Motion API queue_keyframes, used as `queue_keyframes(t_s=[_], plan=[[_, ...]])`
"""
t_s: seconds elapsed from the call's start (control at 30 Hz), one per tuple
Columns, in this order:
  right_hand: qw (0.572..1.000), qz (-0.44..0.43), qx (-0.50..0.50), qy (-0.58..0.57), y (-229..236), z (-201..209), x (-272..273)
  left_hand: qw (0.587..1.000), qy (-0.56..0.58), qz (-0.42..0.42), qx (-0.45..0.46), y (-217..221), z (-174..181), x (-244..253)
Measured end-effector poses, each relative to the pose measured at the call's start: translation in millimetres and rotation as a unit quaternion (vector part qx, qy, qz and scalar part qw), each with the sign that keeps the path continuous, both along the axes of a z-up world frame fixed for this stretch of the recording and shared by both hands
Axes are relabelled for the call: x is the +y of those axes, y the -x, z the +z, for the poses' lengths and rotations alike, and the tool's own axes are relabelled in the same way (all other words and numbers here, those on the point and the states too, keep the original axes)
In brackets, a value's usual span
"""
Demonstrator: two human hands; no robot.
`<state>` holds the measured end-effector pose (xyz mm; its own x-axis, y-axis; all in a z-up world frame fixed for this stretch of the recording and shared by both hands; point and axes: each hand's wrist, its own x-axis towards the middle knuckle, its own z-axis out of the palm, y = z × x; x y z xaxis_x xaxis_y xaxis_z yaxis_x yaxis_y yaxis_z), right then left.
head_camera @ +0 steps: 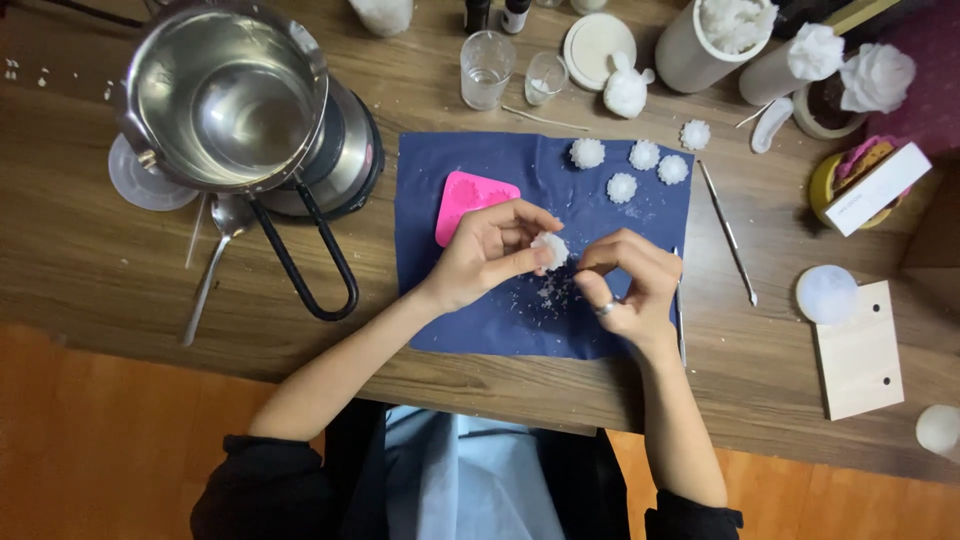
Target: A person is seen demolding small white wax flowers from a pink silicone mold and then using a fine metal tool to clean and refine the edges of each piece.
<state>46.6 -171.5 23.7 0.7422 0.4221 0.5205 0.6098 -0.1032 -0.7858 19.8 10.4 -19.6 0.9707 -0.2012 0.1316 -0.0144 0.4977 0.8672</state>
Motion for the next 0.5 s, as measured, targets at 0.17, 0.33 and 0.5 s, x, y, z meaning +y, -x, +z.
queue_keyframes(t_s=[0.17, 0.33, 0.5], plan=[[0.978, -0.056, -0.151, 0.132, -1, 1, 2, 1.0, -0.02, 0.007, 0.007, -1, 5, 2], [0.964, -0.09, -0.039, 0.246, -3, 4, -8, 0.998, -0.033, 0.046, 0.004, -8, -8, 4], [0.923, -0.11, 0.131, 0.346, -3, 22, -20, 0.999, 0.001, 0.043, 0.015, 9, 10, 4]])
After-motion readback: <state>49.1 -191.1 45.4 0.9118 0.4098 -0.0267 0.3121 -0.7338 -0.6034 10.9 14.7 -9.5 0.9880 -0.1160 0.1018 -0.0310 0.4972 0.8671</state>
